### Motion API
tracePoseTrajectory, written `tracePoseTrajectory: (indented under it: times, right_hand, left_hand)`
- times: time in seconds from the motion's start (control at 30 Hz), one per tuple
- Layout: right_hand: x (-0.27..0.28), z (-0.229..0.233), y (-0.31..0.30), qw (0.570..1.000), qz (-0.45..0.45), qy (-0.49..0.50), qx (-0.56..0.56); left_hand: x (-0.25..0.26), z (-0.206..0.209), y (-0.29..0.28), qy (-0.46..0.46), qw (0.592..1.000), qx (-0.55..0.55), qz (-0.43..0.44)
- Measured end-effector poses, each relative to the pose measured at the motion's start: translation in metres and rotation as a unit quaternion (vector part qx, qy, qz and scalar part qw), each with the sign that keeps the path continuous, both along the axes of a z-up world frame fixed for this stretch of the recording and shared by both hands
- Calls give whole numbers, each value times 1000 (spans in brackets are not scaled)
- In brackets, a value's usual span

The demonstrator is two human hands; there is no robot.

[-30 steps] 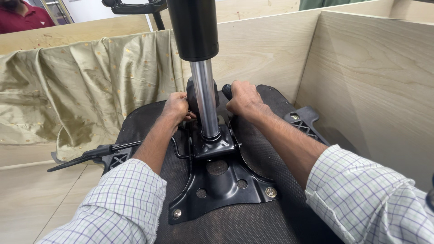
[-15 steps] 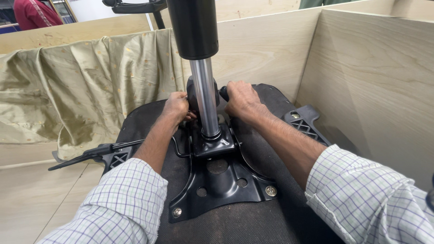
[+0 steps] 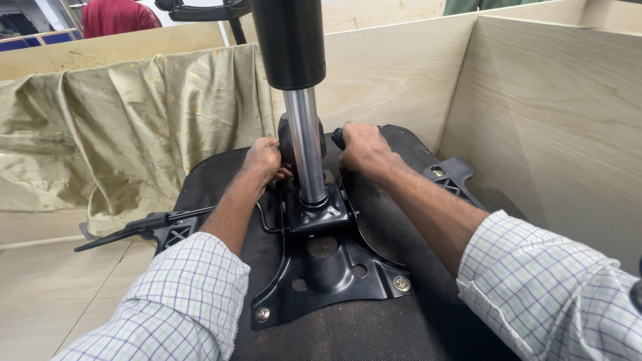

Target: The person uses a screwdriver to tighten screws on the underside of an office chair seat, securing the gas lift mechanism to the seat base. The person repositions the chair to access different screws and continues tightening them.

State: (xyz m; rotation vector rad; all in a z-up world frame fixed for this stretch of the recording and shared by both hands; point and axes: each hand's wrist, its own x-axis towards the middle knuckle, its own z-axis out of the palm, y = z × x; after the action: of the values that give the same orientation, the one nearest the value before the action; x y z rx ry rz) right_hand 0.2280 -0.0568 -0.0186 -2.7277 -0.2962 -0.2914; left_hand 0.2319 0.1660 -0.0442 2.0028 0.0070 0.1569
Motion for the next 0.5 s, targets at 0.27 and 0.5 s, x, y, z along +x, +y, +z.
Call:
tracePoseTrajectory:
  times: [0.27,0.5]
  right_hand:
    - [-2,25,-22,990,-66,95,79]
    - [-7,28,-19,995,-41,78,48]
  left_hand:
    - [28,-18,12,-11,1000,-13,-4]
    - [13,-4,4,1,999,47,23]
